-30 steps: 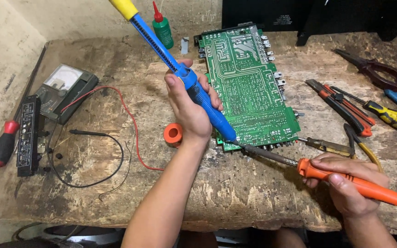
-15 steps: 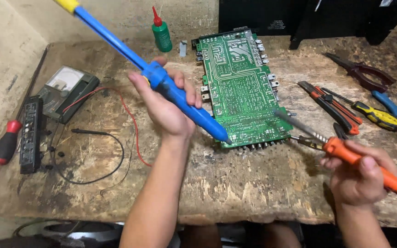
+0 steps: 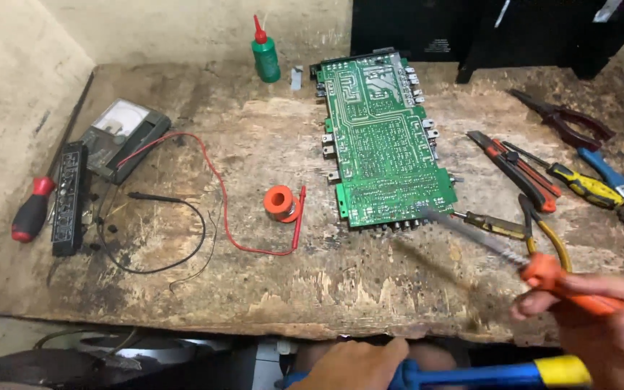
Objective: The person uses a soldering iron and a desoldering pump to remove solder from the pins of a green circuit board. They repeatedly heat the solder joints and use the pump to extract the molten solder.
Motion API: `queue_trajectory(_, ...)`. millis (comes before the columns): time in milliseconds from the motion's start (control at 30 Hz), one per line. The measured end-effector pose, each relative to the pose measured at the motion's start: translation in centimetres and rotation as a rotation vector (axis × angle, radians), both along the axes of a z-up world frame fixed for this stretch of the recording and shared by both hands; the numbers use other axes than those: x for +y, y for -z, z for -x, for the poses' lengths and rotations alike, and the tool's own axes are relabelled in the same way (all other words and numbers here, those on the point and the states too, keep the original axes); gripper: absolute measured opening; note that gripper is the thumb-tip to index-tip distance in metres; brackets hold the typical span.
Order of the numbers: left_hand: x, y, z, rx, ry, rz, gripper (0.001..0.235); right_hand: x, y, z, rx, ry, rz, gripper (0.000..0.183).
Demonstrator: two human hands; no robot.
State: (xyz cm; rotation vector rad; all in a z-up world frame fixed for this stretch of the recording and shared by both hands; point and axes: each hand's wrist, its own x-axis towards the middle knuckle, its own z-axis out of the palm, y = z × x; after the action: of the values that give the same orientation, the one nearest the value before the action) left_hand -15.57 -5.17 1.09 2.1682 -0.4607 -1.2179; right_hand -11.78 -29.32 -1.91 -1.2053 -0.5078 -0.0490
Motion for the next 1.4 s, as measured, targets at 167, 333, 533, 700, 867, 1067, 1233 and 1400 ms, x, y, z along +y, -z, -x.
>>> queue_trajectory(167,-3.8,6.1,2.8,-0.34,-0.18,-0.157,0.019,2.9,3.0,1.9,0.036,-0.044,0.357,0.034)
queue_trajectory(333,-5.5,8.3,3.1,-0.471,-0.267,-0.05,0.037,9.2,-0.7,2.7,-0.353,0.086,0.402,0.029)
queue_trajectory(533,-0.6,1.7,0.6,-0.246,-0.406,0.06,0.029,7.4,-1.1,-2.0,0.698,0.413,0.187,0.026)
queue_trajectory(700,5.2,1.9,-1.7,0.039,-1.167,0.698,0.035,2.8,2.2,-7.0,0.028,0.219,0.065,0.054)
queue_trajectory(867,6.7,-3.0,-9.3,-0.453,-1.4,1.062,0.036,2.7,4.4,-9.9,0.083,0.038,-0.16,0.03)
queue_trajectory(1067,7.1,-0.2,-16.3,-0.451,-1.471,1.677,0.038,2.5,5.5,-9.1,0.041,-0.027,-0.163,0.025)
queue_trajectory(1233,6.4,1.0,-16.6,-0.377,-1.57,1.646,0.058,2.7,5.4,-8.3,0.044,-0.002,-0.139,0.027)
queue_trajectory(1400,5.5,1.1,-16.0,-0.489,-1.488,1.625,0.06,2.6,6.2,-8.5,0.08,-0.021,-0.093,0.028)
